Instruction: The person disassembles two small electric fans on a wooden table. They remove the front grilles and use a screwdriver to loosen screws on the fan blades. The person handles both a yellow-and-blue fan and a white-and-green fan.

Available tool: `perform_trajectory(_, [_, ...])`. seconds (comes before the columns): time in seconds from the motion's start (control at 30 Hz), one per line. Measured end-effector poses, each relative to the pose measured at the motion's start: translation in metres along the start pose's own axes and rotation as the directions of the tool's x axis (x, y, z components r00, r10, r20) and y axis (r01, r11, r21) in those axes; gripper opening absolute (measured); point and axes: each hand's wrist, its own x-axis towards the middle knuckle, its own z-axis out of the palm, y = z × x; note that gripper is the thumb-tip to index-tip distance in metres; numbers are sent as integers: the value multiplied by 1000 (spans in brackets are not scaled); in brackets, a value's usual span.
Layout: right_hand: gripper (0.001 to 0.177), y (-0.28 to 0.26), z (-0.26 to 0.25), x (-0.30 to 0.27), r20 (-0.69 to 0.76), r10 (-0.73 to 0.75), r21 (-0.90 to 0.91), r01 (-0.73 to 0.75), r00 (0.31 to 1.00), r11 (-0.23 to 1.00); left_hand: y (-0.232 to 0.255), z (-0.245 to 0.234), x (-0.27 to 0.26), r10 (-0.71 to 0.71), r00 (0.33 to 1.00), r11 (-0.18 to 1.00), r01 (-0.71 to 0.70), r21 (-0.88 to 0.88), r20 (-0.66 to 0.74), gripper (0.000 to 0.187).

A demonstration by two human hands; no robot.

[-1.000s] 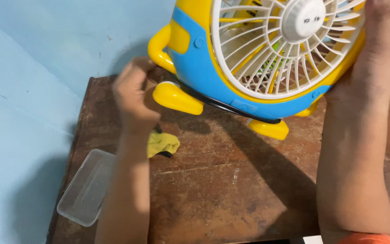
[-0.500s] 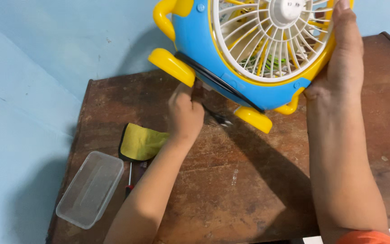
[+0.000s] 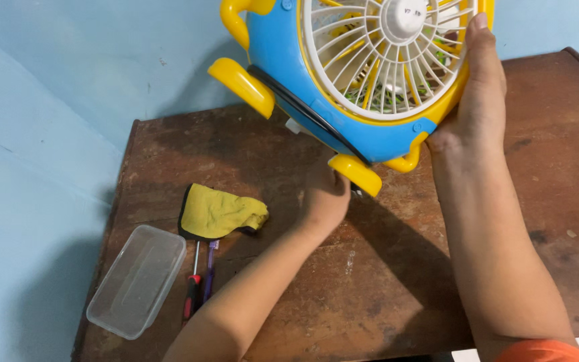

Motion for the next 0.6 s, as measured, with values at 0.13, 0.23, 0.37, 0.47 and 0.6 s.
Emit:
perform_trajectory(0.13, [54,8,-8,4,-29,-63,-9,63,998,998,2,20,-14,-119,983,914,164,-372,141,18])
perform_trajectory(0.23, [45,18,-12,4,-77,-104,-51,100,992,994,1,32,-21,-212,948,599,319,-734,239,23])
perform_trajectory(0.37, [35,32,-14,3,-105,-176,-127,163,979,979,-12,41,-22,-389,902,577,399,-713,190,28])
perform_trajectory(0.47, [37,41,-15,4,-145,-201,-144,181,969,973,-26,41,-17,-319,884,182,412,-893,343,17])
perform_trajectory(0.6, [36,57,-20,9,-149,-300,-214,266,942,940,-38,35,-14,-187,886,6,433,-901,425,36])
